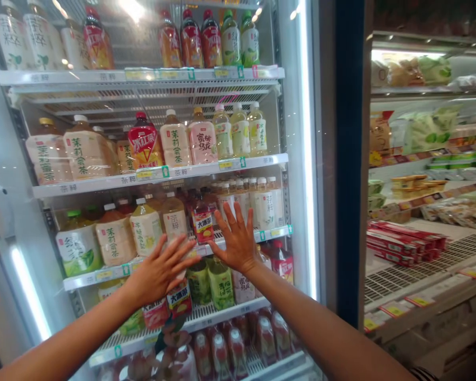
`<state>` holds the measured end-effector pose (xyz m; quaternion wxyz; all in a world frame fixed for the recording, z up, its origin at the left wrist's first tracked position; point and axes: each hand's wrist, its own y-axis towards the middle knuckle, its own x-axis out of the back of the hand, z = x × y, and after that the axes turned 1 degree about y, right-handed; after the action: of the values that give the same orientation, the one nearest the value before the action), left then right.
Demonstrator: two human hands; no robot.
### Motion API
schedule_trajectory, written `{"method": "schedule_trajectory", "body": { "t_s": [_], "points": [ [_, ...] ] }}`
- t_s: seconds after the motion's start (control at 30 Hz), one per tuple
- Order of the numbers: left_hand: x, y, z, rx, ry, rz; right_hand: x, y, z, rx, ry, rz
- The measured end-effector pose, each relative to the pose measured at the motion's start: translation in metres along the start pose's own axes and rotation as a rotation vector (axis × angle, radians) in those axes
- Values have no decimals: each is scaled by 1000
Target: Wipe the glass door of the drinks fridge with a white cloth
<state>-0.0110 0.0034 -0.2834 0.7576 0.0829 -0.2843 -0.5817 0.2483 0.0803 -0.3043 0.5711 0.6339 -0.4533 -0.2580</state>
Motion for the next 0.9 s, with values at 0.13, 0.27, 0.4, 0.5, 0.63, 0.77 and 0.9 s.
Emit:
{"method": "schedule_trajectory", "body": {
  "t_s": [0.13,0.27,0.4,0.5,0.63,0.77,0.9],
  "points": [
    [3,16,13,251,30,-26,1,0,0,-2,1,0],
    [-8,-19,-31,26,-28,25,1,0,0,-7,-11,19],
    [-4,-26,-23,-119,-49,41,1,0,0,0,-6,9],
    [6,9,18,182,-23,12,1,-1,-1,-2,-2,24],
    [2,15,6,471,-7,-14,-1,-1,-2,-1,9,11],
    [-3,-31,-36,109,-47,37,-2,-2,-2,14,5,-19],
    [10,-33,14,252,-80,59,-2,-2,-3,8,-10,4]
  ]
}}
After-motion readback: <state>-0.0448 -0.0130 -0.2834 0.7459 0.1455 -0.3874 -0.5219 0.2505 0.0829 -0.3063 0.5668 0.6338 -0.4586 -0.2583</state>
